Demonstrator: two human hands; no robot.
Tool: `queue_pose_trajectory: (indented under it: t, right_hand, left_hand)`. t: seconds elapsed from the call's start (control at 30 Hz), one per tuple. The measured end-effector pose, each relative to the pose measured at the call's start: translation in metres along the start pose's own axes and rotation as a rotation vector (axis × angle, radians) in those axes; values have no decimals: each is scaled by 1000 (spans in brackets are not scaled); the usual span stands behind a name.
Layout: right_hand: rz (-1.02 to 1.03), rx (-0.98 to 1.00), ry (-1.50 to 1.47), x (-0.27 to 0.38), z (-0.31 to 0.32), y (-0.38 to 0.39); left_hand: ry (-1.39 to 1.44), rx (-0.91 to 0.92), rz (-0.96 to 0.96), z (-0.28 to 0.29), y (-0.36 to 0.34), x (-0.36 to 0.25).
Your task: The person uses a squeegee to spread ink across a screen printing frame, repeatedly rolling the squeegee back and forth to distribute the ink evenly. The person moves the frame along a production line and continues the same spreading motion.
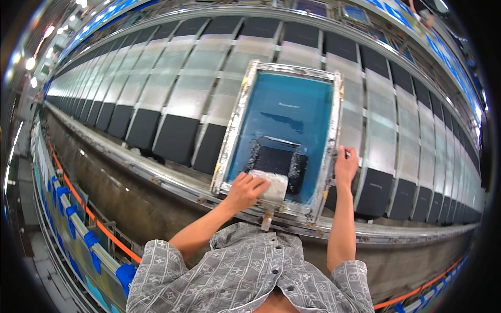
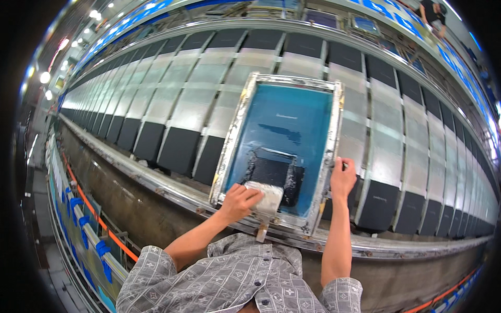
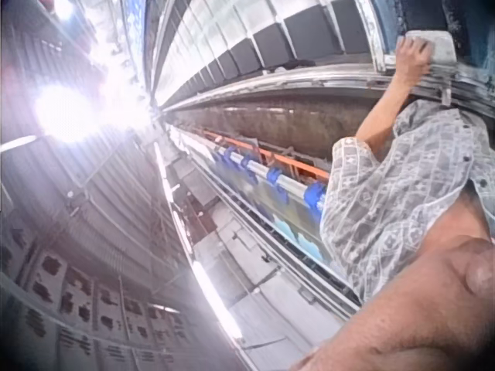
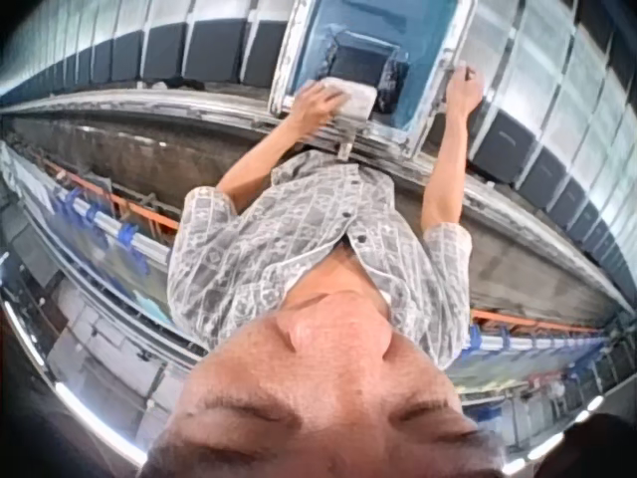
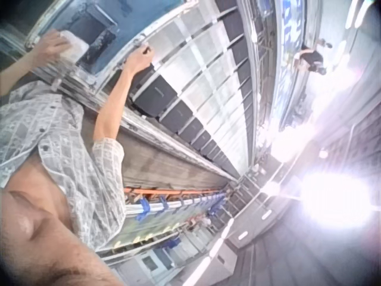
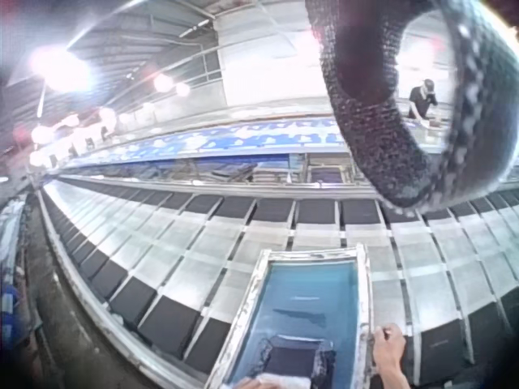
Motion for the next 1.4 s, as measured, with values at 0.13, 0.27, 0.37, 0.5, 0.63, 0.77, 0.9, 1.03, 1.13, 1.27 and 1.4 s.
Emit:
queue_pose_trajectory:
  t: [0.13,0.27,0.37,0.5,0.63,0.77,0.9,1.03,1.13,1.27,1.4]
  right_hand:
    - [-38,31,-31,29,-37,34]
    - [131,-22,-133,52,-115,80]
    - [10,35,-141,74,-148,99]
    - [15,7,-75,65,-157,99]
    - [0,-10,2,48,-162,95]
    - [-82,51,14,54,-168,97]
    - [-49,73,55,57,-168,98]
    - [-56,117,65,51,-161,96]
    - [-83,111,28,52,-164,95]
    - [-78,63,25,56,-166,98]
    - [-84,75,6,51,-170,93]
  left_hand:
    - [-11,122,66,33,9,40]
    - [-39,273,117,53,32,122]
    - [-80,278,75,64,50,152]
    - [34,483,64,61,34,178]
    - [75,386,7,57,-26,206]
    - [-2,429,22,30,-66,236]
    - [-13,475,61,25,-50,232]
    - [-25,505,-3,35,17,187]
    - [51,518,-12,45,31,181]
    - [49,499,18,50,-22,209]
    - [11,465,32,36,-54,230]
Point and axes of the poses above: each hand's wrist, its own y-axis away from the middle knuckle, its own z-axis out of the back of the hand, x = y × z, the point moved 5 cm from there along -y, towards the middle knuckle, and after that the axes turned 4 degrees about -y, right-handed, at the moved point
